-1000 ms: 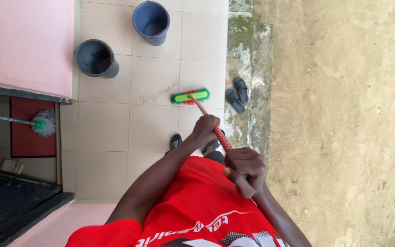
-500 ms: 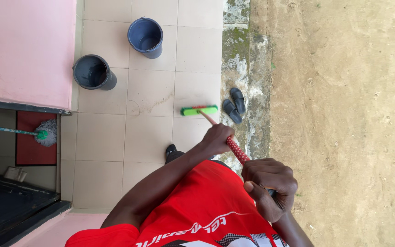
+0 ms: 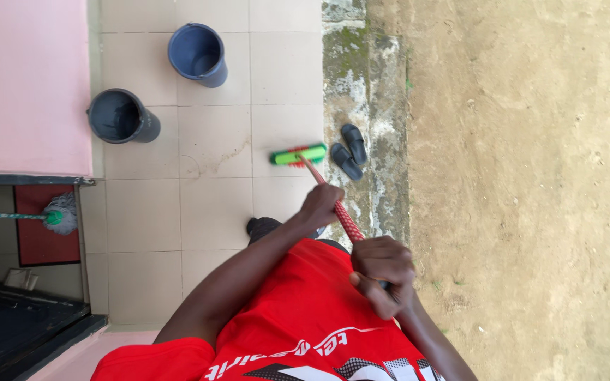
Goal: The person sweeps a tiled outdoor area using a broom, moving debris towards a corner and then lifting the broom away from the surface.
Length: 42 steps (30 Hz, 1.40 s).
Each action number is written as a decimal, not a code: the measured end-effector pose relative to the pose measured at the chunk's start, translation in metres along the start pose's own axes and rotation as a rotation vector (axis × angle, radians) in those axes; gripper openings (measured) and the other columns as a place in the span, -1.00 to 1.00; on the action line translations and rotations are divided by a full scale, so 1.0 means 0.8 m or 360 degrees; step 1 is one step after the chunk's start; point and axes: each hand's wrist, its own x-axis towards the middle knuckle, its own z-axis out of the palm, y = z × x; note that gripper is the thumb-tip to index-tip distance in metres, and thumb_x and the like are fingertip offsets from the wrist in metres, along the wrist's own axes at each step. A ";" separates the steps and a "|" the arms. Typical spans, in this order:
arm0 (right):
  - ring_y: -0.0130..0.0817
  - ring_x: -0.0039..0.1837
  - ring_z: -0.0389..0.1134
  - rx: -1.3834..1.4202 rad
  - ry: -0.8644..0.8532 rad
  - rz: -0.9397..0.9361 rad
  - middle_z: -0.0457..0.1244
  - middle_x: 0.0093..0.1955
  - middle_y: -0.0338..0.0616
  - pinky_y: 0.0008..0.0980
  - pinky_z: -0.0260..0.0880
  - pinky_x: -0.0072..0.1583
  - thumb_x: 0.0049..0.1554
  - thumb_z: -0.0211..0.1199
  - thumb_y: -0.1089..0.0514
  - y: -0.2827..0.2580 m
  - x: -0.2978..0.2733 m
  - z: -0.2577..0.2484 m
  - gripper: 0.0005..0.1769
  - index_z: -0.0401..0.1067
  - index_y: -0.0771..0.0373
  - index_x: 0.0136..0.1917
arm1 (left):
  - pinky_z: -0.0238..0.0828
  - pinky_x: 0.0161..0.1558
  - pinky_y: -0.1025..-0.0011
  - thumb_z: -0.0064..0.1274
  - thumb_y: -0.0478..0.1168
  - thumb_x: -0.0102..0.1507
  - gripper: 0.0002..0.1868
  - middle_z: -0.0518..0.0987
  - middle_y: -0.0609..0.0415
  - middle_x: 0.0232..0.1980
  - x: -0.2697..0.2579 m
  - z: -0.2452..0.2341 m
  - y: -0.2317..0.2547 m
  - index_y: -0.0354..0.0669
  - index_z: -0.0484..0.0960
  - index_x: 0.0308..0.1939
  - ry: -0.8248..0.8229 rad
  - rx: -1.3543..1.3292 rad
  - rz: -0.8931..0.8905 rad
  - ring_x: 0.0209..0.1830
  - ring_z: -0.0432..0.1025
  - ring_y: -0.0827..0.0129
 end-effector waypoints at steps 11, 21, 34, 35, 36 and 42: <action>-0.29 -0.52 0.07 0.0030 0.0014 0.0048 -0.01 -0.58 -0.16 -0.27 0.06 -0.36 -0.15 0.11 0.42 -0.023 0.018 -0.027 -0.70 0.06 0.26 -0.56 | 0.37 -0.25 -0.03 0.26 -0.27 -0.05 -0.77 0.53 -0.18 -0.37 0.040 -0.026 0.036 -0.24 0.52 -0.44 0.0133 0.0054 -0.0029 -0.27 0.46 -0.15; -0.33 -0.52 0.07 0.0184 0.0008 0.0126 0.00 -0.58 -0.18 -0.33 0.06 -0.39 -0.10 0.14 0.40 -0.050 0.043 -0.022 -0.72 0.13 0.28 -0.54 | 0.41 -0.29 0.00 0.23 -0.23 -0.04 -0.81 0.56 -0.09 -0.46 -0.021 -0.031 0.079 -0.17 0.52 -0.54 -0.0036 -0.0146 -0.0222 -0.38 0.50 -0.08; -0.25 -0.51 0.03 0.0196 -0.0393 -0.0151 -0.04 -0.57 -0.14 -0.25 -0.01 -0.38 -0.17 0.12 0.45 0.041 0.035 0.052 -0.66 0.00 0.28 -0.55 | 0.39 -0.23 0.02 0.21 -0.31 -0.04 -0.82 0.52 -0.15 -0.35 -0.045 -0.053 -0.041 -0.22 0.50 -0.46 0.0427 0.0044 -0.0325 -0.26 0.47 -0.12; -0.25 -0.50 0.06 0.0171 -0.0392 -0.0132 -0.02 -0.57 -0.14 -0.25 0.02 -0.37 -0.16 0.12 0.44 0.036 0.038 0.057 -0.67 0.01 0.28 -0.55 | 0.38 -0.22 0.02 0.21 -0.31 -0.04 -0.82 0.52 -0.16 -0.35 -0.045 -0.058 -0.044 -0.22 0.50 -0.45 0.0462 0.0046 -0.0274 -0.26 0.46 -0.13; -0.25 -0.49 0.08 0.0146 -0.0391 -0.0113 0.00 -0.56 -0.14 -0.25 0.04 -0.35 -0.15 0.12 0.43 0.028 0.041 0.062 -0.68 0.03 0.28 -0.54 | 0.39 -0.23 0.03 0.21 -0.31 -0.03 -0.83 0.52 -0.15 -0.35 -0.045 -0.064 -0.044 -0.21 0.51 -0.46 0.0422 0.0031 -0.0290 -0.26 0.46 -0.12; -0.30 -0.43 0.18 0.0079 -0.0355 0.0167 0.11 -0.51 -0.15 -0.29 0.21 -0.29 0.05 0.12 0.32 -0.048 0.076 0.082 -0.69 0.15 0.28 -0.49 | 0.41 -0.23 0.03 0.24 -0.25 -0.04 -0.81 0.56 -0.07 -0.37 -0.060 -0.102 -0.006 -0.13 0.55 -0.42 0.0534 -0.0054 -0.0210 -0.27 0.49 -0.06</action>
